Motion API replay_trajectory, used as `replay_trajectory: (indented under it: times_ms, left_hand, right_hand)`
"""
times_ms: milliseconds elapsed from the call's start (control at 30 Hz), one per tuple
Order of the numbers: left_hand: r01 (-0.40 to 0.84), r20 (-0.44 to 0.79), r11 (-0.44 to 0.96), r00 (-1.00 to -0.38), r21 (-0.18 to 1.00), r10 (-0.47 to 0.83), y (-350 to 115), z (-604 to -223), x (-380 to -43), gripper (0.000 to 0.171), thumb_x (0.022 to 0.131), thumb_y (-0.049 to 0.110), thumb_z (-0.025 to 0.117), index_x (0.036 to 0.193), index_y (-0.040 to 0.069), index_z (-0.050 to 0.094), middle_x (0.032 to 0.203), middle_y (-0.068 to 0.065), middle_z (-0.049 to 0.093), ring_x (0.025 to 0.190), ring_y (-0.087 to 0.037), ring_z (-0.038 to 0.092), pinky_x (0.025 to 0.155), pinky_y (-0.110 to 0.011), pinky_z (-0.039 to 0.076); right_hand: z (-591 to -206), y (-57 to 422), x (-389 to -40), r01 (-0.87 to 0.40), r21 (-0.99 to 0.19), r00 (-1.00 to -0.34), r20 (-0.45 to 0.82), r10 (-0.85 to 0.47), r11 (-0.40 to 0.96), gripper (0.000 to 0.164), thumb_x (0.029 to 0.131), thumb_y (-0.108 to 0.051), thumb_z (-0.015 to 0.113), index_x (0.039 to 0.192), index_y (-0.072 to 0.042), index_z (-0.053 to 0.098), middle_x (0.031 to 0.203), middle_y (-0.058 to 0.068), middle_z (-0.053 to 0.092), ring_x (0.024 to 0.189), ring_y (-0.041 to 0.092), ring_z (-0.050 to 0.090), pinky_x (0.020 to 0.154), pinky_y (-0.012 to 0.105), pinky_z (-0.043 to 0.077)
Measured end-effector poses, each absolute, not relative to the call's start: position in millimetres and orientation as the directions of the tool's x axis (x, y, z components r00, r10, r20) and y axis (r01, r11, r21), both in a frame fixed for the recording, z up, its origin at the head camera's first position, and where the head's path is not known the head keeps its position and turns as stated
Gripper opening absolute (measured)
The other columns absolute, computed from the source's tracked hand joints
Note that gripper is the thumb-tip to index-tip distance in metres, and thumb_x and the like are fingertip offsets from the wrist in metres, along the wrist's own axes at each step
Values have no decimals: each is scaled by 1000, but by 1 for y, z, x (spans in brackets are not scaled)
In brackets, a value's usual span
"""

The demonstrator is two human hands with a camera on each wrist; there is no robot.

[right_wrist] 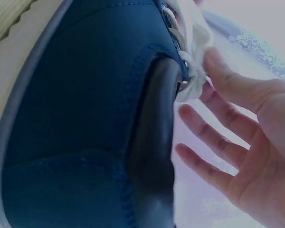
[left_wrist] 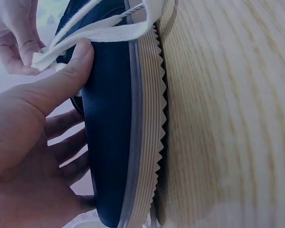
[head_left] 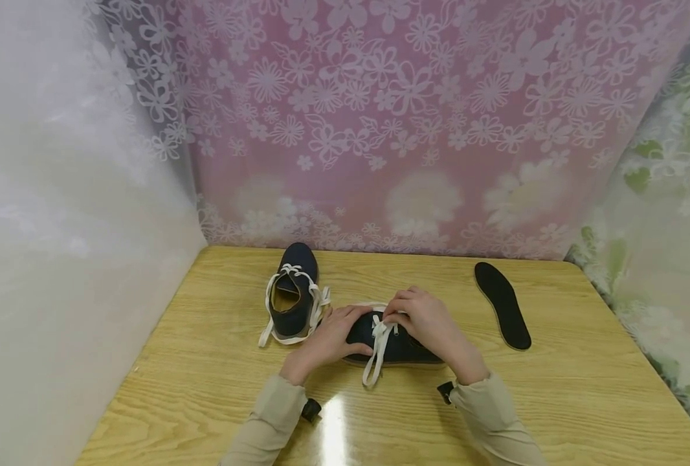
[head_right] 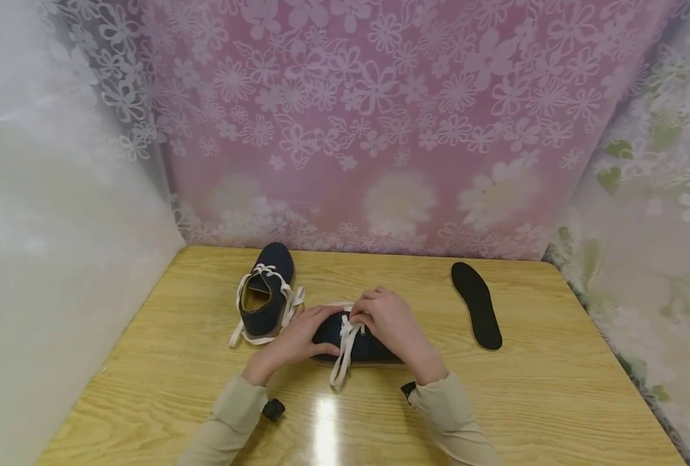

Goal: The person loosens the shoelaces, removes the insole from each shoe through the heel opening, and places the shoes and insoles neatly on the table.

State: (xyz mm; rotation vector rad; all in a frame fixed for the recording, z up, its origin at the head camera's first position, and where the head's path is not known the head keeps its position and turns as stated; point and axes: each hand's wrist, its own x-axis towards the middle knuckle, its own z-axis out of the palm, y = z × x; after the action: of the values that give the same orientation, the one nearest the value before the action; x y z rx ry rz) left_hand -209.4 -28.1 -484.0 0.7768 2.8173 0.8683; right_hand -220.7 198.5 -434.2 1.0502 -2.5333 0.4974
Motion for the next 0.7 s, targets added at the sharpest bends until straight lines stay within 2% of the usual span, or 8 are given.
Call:
replay_trajectory:
  times_ms: [233, 333, 467, 567, 633, 700]
  left_hand:
    - [454, 82, 703, -865, 548, 495, -30, -484, -207, 79, 87, 45, 78, 154, 22, 43, 154, -4, 46, 143, -26, 43, 119, -67, 18]
    - [458, 89, 703, -865, 544, 495, -29, -484, -208, 79, 87, 45, 78, 154, 22, 43, 154, -3, 46, 143, -26, 43, 119, -67, 18]
    - [461, 91, 704, -864, 540, 496, -28, -485, -208, 78, 87, 45, 78, 154, 22, 44, 154, -4, 47, 143, -26, 43, 119, -66, 19]
    - [466, 95, 707, -863, 532, 497, -27, -485, -209, 77, 87, 45, 78, 153, 20, 46, 153, -5, 48, 143, -27, 43, 119, -66, 20]
    - [467, 99, 709, -863, 529, 495, -27, -485, -208, 77, 86, 45, 78, 152, 19, 47, 153, -6, 48, 143, -27, 43, 119, -66, 20]
    - [466, 104, 708, -865, 530, 491, -28, -485, -208, 77, 86, 44, 79, 152, 19, 47, 152, -6, 49, 142, -28, 44, 118, -67, 20]
  right_hand:
    - [-439, 194, -222, -712, -234, -665, 527, -529, 662, 5, 87, -17, 79, 89, -18, 75, 86, -6, 70, 73, 13, 60, 63, 30, 52]
    - [-440, 191, -222, -696, -255, -673, 557, -486, 671, 6, 89, -13, 77, 90, -16, 73, 86, -3, 69, 73, 14, 61, 65, 33, 52]
    - [-436, 191, -221, -675, -355, -684, 629, -369, 647, 6, 90, -8, 75, 92, -12, 71, 87, 0, 68, 73, 15, 62, 64, 33, 50]
    - [-428, 193, -220, -683, -446, -674, 689, -265, 578, 7, 90, -5, 74, 93, -10, 71, 87, 2, 69, 77, 16, 65, 65, 31, 52]
    - [-424, 196, -220, -699, -459, -662, 705, -254, 549, 9, 89, -4, 75, 93, -11, 72, 88, 1, 69, 80, 15, 66, 67, 30, 53]
    - [-421, 200, -220, -713, -447, -659, 691, -298, 539, 11, 88, -5, 77, 95, -12, 73, 91, 0, 69, 82, 15, 66, 72, 31, 55]
